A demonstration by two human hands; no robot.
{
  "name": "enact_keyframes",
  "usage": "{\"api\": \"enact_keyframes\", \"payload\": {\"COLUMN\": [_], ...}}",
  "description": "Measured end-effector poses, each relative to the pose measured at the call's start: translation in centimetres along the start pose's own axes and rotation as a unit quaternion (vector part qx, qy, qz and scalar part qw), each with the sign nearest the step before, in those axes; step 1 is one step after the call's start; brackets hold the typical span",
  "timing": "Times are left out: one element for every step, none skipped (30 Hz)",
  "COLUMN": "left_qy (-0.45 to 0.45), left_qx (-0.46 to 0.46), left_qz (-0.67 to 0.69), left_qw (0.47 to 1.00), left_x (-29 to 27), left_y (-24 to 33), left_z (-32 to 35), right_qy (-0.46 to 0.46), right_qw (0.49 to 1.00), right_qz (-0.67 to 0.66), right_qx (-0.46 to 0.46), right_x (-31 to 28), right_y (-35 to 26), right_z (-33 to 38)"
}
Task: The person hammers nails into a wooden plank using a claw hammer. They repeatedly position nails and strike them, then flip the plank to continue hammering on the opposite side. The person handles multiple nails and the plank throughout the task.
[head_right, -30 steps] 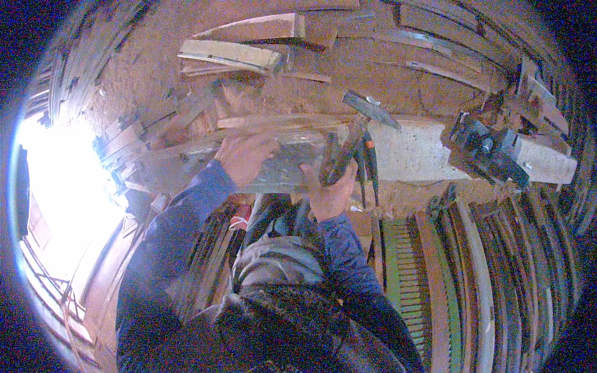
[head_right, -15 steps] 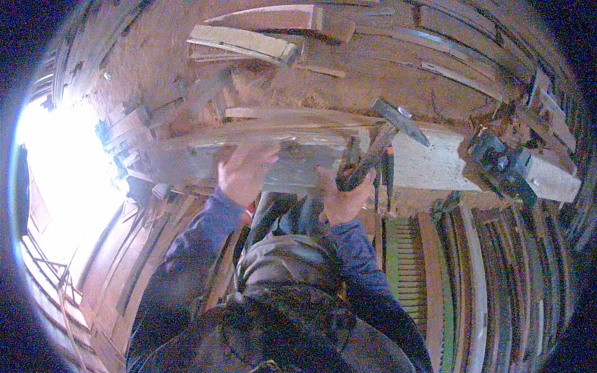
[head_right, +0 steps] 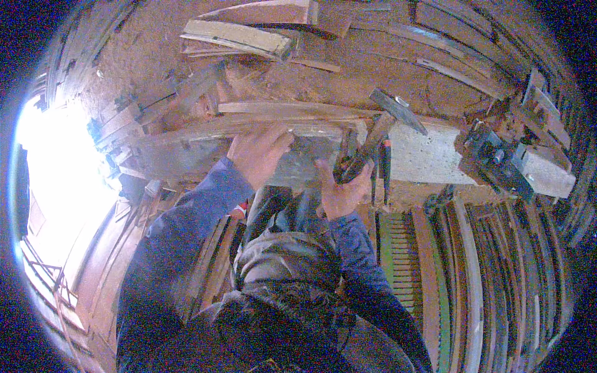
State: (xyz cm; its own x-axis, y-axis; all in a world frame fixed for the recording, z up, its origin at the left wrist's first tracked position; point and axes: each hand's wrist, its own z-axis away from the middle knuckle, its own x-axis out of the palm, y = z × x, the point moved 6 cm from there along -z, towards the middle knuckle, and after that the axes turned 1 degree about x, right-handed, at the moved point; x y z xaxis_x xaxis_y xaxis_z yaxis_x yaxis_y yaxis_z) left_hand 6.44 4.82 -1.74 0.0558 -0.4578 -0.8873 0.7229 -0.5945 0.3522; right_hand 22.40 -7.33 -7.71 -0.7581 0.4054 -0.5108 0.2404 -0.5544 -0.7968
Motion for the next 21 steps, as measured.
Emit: {"api": "enact_keyframes", "payload": {"left_qy": [-0.019,-0.029,-0.044,-0.040,-0.041,-0.042,-0.022,-0.004,0.014,-0.019,-0.051,-0.083,-0.019,0.016,0.075,0.096,0.136,0.166,0.197,0.200,0.202], "left_qx": [0.002,0.004,0.011,0.009,0.011,0.012,0.020,0.027,0.034,-0.024,-0.083,-0.142,-0.190,-0.267,-0.232,-0.262,-0.231,-0.234,-0.227,-0.239,-0.242], "left_qz": [-0.006,-0.018,-0.027,-0.037,-0.044,-0.051,-0.052,-0.054,-0.056,-0.073,-0.089,-0.106,-0.063,-0.010,-0.027,-0.033,-0.012,0.011,0.023,0.041,0.048], "left_qw": [1.000,0.999,0.999,0.998,0.998,0.998,0.998,0.998,0.998,0.997,0.991,0.981,0.980,0.963,0.969,0.960,0.963,0.958,0.953,0.949,0.948], "left_x": [0.1,0.2,0.4,0.6,0.8,1.2,1.2,1.3,1.1,1.2,0.9,0.3,-1.7,-3.4,-5.7,-7.3,-8.3,-8.8,-9.2,-9.2,-9.1], "left_y": [0.0,-0.1,0.1,0.1,0.1,0.0,-0.1,-0.1,-0.5,-1.6,-2.9,-4.5,-6.9,-9.6,-10.6,-11.8,-11.8,-11.6,-11.0,-10.5,-9.5], "left_z": [-0.1,-0.2,-0.2,-0.1,0.0,0.2,0.3,0.5,0.8,1.3,2.3,3.3,3.9,4.8,5.5,6.6,7.0,7.5,7.7,7.8,7.5], "right_qy": [-0.006,-0.004,-0.006,-0.011,-0.021,-0.033,-0.046,-0.060,-0.070,-0.066,-0.060,-0.053,-0.045,-0.036,-0.039,-0.046,-0.062,-0.079,-0.068,-0.056,-0.045], "right_qw": [1.000,1.000,0.999,0.998,0.997,0.995,0.996,0.995,0.996,0.995,0.996,0.997,0.997,0.997,0.995,0.996,0.992,0.988,0.990,0.991,0.992], "right_qz": [0.014,0.025,0.045,0.052,0.067,0.082,0.051,0.020,-0.010,-0.010,-0.008,-0.006,0.000,0.006,0.016,-0.008,-0.027,-0.045,-0.033,-0.020,-0.009], "right_qx": [0.002,0.005,0.016,0.024,0.039,0.055,0.064,0.073,0.061,0.076,0.070,0.063,0.064,0.064,0.086,0.082,0.103,0.123,0.122,0.119,0.118], "right_x": [0.0,-0.2,-0.3,-0.4,-0.5,-0.5,-0.5,-0.5,-0.4,-0.4,-0.5,-0.5,-0.6,-0.6,-0.4,-0.4,-0.1,0.1,-0.1,-0.1,0.0], "right_y": [0.0,-0.1,-0.2,-0.3,-0.4,-0.5,-0.7,-0.9,-1.4,-1.4,-1.7,-2.0,-2.1,-2.1,-1.8,-1.8,-1.4,-1.0,-0.7,-0.4,-0.1], "right_z": [0.1,0.1,0.1,0.0,-0.1,-0.1,-0.3,-0.4,-0.5,-0.6,-0.7,-0.7,-0.8,-0.8,-0.7,-0.6,-0.5,-0.3,-0.2,-0.1,0.0]}}
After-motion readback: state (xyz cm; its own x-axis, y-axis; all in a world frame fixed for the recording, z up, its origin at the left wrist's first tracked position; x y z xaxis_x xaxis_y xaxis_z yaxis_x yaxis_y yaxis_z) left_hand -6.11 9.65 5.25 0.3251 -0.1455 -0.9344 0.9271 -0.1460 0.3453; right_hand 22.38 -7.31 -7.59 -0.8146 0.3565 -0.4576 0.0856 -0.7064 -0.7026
